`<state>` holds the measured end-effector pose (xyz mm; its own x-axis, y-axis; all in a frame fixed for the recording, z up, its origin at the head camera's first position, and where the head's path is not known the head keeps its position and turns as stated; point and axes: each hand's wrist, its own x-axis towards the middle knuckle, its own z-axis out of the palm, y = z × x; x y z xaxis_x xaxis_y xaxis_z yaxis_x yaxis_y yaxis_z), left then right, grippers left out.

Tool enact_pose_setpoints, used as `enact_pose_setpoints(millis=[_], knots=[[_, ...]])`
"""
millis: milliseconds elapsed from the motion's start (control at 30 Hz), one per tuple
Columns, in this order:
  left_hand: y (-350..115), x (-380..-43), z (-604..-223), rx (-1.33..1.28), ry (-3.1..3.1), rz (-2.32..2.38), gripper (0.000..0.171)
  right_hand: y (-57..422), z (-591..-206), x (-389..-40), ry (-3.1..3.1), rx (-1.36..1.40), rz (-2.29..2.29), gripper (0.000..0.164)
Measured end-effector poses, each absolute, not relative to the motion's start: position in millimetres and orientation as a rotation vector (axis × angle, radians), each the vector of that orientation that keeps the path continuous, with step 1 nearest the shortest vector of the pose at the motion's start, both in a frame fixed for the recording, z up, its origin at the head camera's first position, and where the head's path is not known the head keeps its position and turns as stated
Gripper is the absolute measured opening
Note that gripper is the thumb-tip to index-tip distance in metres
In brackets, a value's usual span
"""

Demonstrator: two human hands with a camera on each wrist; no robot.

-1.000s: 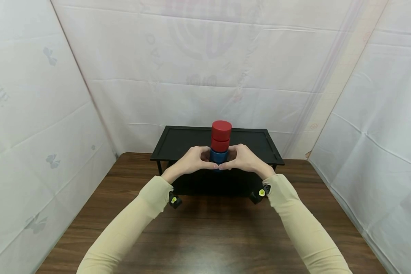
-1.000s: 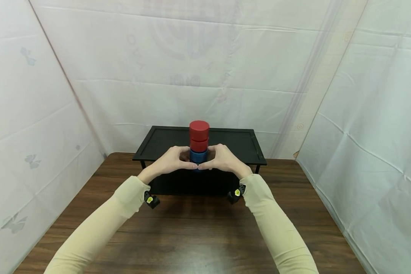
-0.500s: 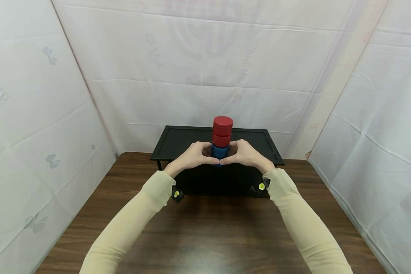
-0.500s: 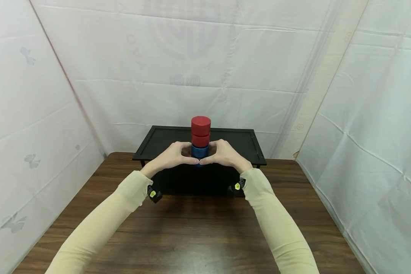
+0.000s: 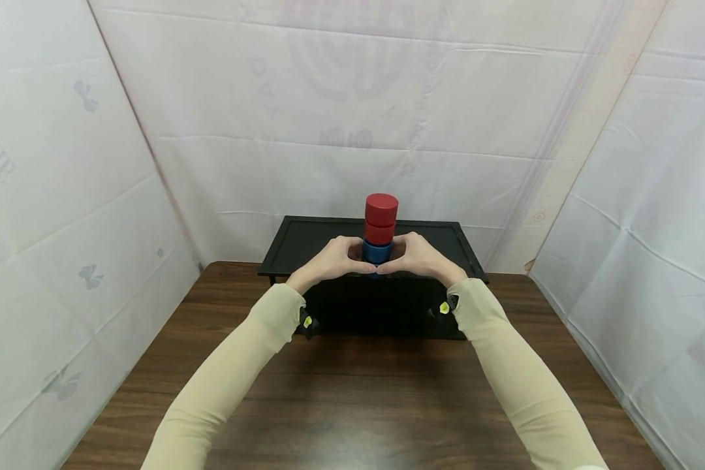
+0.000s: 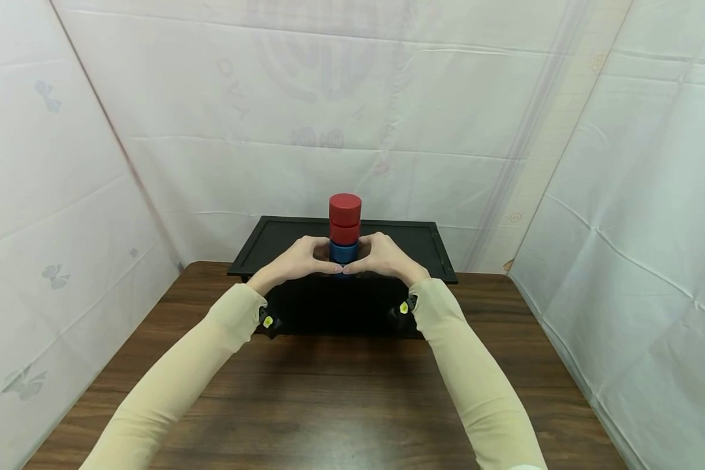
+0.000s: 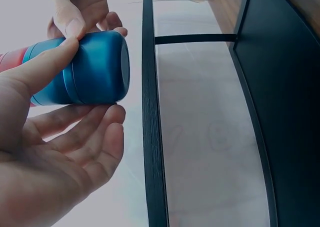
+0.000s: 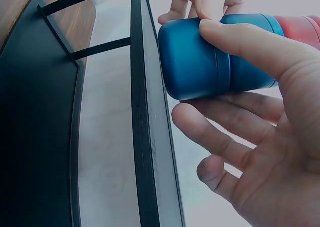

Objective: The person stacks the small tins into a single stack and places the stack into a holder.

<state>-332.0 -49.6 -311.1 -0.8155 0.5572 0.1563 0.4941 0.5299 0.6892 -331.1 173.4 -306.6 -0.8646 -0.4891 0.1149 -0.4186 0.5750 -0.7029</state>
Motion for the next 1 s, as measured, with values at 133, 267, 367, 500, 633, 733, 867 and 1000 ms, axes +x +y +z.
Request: enact_pose_setpoints(millis=[133, 267, 367, 500, 633, 733, 867, 1000], knots=[[-49.4, -336.1, -310.2, 0.896, 2.669, 1.177, 0.051, 172.8, -304.7, -334.5, 2.703, -0.770, -1.181, 0.055], [-49.1, -340.0, -309.6, 0.881, 2.677, 1.170, 0.051, 170.9, -299.7, -333.1, 2.699, -0.767, -1.180, 0.056], [-48.8, -342.7, -310.2, 0.872, 2.670, 1.175, 0.052, 170.7, -300.5, -336.0, 2.694, -0.761, -1.180, 0.056], [-48.3, -345.8, -311.2, 0.850, 2.643, 1.200, 0.054, 172.1, -306.3, -344.7, 2.699, -0.751, -1.189, 0.055], [-48.0, -349.3, -312.3, 0.835, 2.636, 1.201, 0.055, 171.7, -307.4, -346.5, 2.704, -0.734, -1.203, 0.055], [-47.9, -352.3, -313.0, 0.826, 2.642, 1.195, 0.056, 171.1, -308.1, -348.1, 2.703, -0.718, -1.218, 0.055], [-47.9, -356.1, -314.1, 0.816, 2.644, 1.191, 0.057, 170.4, -309.4, -351.1, 2.700, -0.691, -1.228, 0.055], [-47.5, -359.2, -314.7, 0.802, 2.631, 1.206, 0.056, 169.4, -310.3, -353.9, 2.704, -0.680, -1.219, 0.058]])
